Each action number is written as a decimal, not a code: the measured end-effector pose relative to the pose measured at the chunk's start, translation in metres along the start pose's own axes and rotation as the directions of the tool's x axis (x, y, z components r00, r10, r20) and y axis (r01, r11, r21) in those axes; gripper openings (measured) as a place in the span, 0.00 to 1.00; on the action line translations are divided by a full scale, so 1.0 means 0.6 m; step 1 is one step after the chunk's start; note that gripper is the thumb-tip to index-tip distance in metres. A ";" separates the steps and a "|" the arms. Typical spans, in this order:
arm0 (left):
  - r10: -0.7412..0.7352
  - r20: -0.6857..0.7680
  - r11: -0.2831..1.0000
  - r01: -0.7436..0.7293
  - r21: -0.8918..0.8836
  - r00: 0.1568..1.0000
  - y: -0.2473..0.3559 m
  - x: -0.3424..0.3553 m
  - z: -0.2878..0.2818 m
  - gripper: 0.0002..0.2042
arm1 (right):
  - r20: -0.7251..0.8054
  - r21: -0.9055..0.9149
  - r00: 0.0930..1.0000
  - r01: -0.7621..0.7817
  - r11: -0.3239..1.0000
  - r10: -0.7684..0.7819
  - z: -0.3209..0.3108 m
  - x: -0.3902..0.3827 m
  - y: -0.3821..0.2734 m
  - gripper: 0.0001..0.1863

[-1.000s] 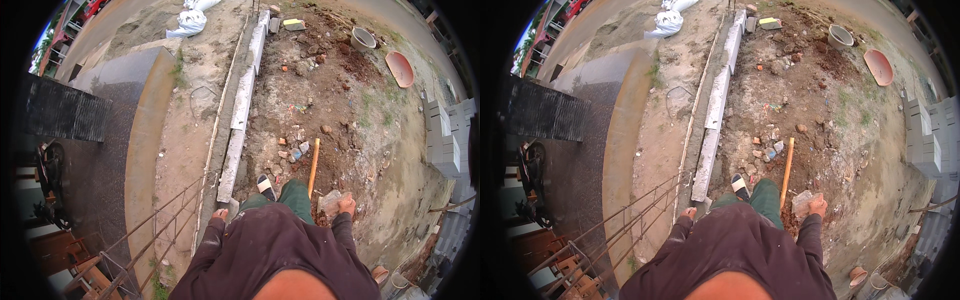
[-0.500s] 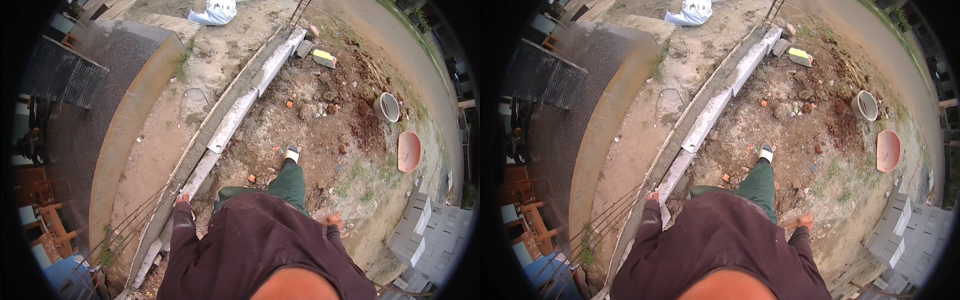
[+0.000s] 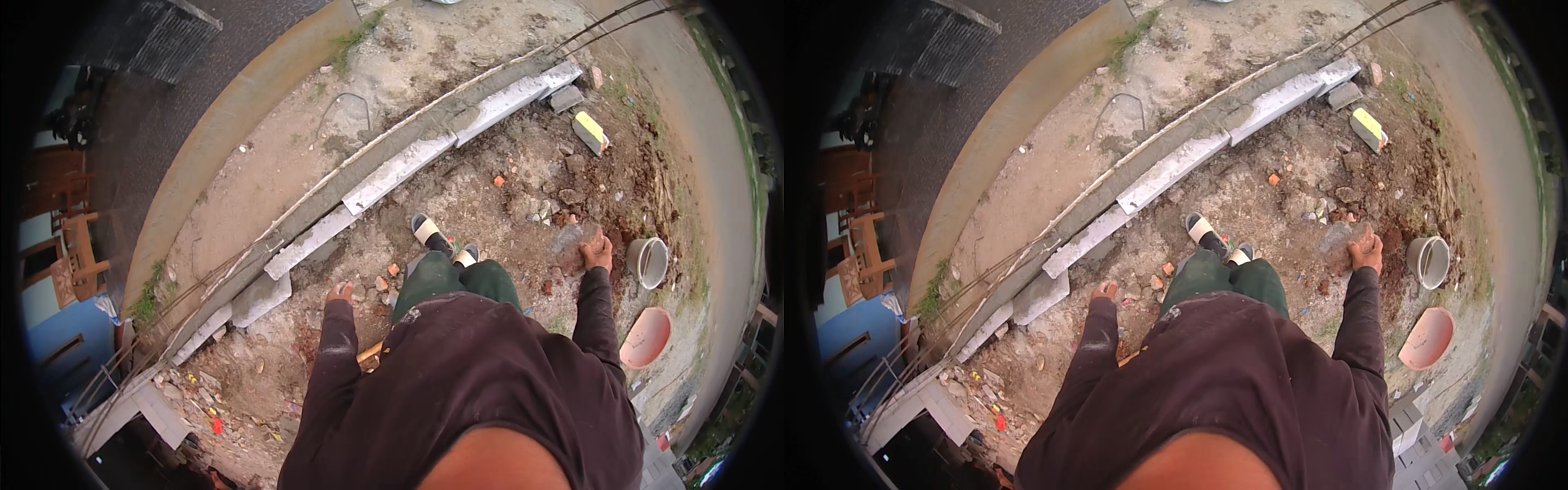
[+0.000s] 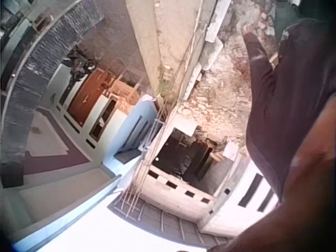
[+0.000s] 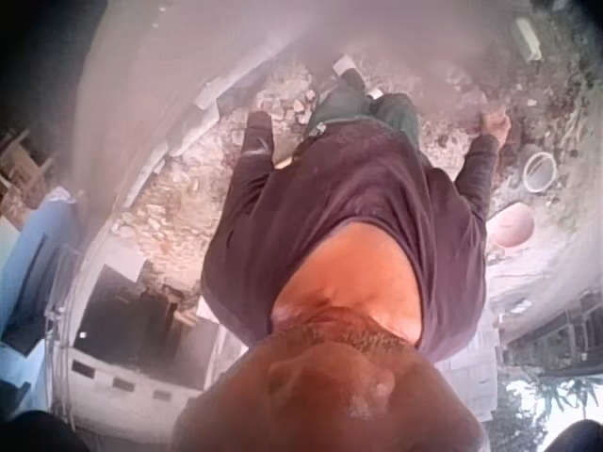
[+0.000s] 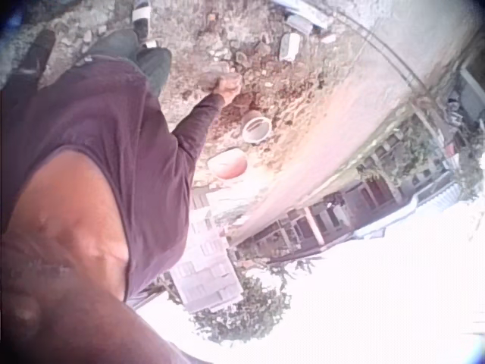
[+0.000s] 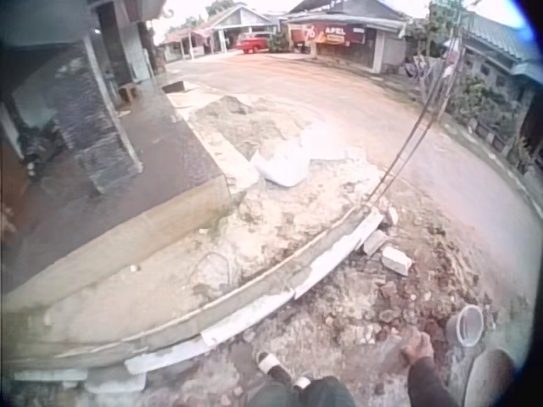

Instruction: The person walks through a construction site and places concrete slabs into a prepared foundation trench. They pick up slabs from a nearby pile, position them into the wet concrete, and tap them with a brick to level and secure them.

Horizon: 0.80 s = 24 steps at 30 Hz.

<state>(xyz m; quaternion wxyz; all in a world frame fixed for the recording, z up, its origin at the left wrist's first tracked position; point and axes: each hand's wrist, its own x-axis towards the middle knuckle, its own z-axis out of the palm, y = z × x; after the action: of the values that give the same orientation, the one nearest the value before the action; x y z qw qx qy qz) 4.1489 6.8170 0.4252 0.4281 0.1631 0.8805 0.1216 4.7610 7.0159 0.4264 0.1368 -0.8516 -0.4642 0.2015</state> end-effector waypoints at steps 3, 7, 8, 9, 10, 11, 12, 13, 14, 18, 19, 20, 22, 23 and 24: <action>0.143 -0.055 0.982 -0.135 0.129 0.988 0.001 0.098 0.061 0.24 | -0.031 0.205 0.980 0.201 0.958 -0.199 0.056 0.078 0.020 0.39; 0.085 -0.025 0.987 -0.081 0.142 0.996 0.054 0.107 0.094 0.24 | 0.210 -0.061 0.972 0.118 0.991 -0.102 0.102 0.094 -0.081 0.41; 0.062 -0.013 0.992 -0.060 0.114 0.998 0.074 0.106 0.097 0.24 | 0.238 -0.090 0.967 0.118 0.989 -0.093 0.115 0.097 -0.100 0.41; 0.039 0.007 0.995 -0.039 0.087 0.999 0.091 0.105 0.110 0.23 | 0.264 -0.127 0.961 0.115 0.985 -0.078 0.128 0.104 -0.114 0.41; 0.018 0.029 0.998 -0.020 0.063 0.999 0.104 0.110 0.125 0.23 | 0.286 -0.162 0.956 0.109 0.981 -0.059 0.140 0.115 -0.125 0.41; 0.067 -0.014 0.992 -0.065 0.112 0.998 0.104 0.115 0.136 0.24 | 0.325 -0.153 0.944 0.117 0.981 -0.062 0.164 0.132 -0.118 0.41; 0.097 -0.066 0.993 -0.092 0.076 0.993 0.099 0.117 0.151 0.24 | 0.361 -0.147 0.931 0.115 0.982 -0.055 0.186 0.152 -0.106 0.41; 0.128 -0.123 0.992 -0.124 0.036 0.984 0.096 0.124 0.168 0.23 | 0.400 -0.217 0.916 0.112 0.970 -0.017 0.207 0.164 -0.124 0.41; 0.043 -0.105 0.995 -0.034 0.095 0.994 0.098 0.139 0.188 0.23 | 0.433 -0.287 0.901 0.115 0.951 0.022 0.228 0.180 -0.135 0.40; 0.145 -0.085 0.988 -0.140 0.060 0.986 0.174 0.227 0.305 0.18 | 0.471 -0.358 0.882 0.191 0.914 0.000 0.413 0.310 0.013 0.42; 0.253 -0.096 0.967 -0.247 0.068 0.963 0.175 0.274 0.357 0.15 | 0.465 -0.363 0.885 0.176 0.915 0.014 0.454 0.330 0.026 0.41; 0.354 -0.111 0.935 -0.347 0.076 0.929 0.177 0.334 0.415 0.13 | 0.462 -0.366 0.886 0.166 0.916 0.024 0.501 0.355 0.040 0.41; 0.499 -0.118 0.867 -0.496 0.051 0.859 0.244 0.440 0.524 0.10 | 0.467 -0.244 0.884 0.150 0.958 -0.020 0.575 0.423 0.142 0.41; 0.584 -0.105 0.812 -0.581 0.053 0.805 0.283 0.495 0.589 0.09 | 0.433 -0.185 0.898 0.169 0.968 -0.074 0.593 0.476 0.228 0.41; 0.672 -0.107 0.739 -0.673 0.031 0.733 0.329 0.551 0.654 0.08 | 0.383 -0.139 0.913 0.208 0.968 -0.141 0.591 0.535 0.300 0.41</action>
<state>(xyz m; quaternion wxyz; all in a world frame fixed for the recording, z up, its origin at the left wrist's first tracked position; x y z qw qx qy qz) 4.3045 7.1567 0.0220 0.3064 0.4611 0.7839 0.2812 4.8829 7.2080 -0.0310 -0.0119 -0.7621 -0.5719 0.3033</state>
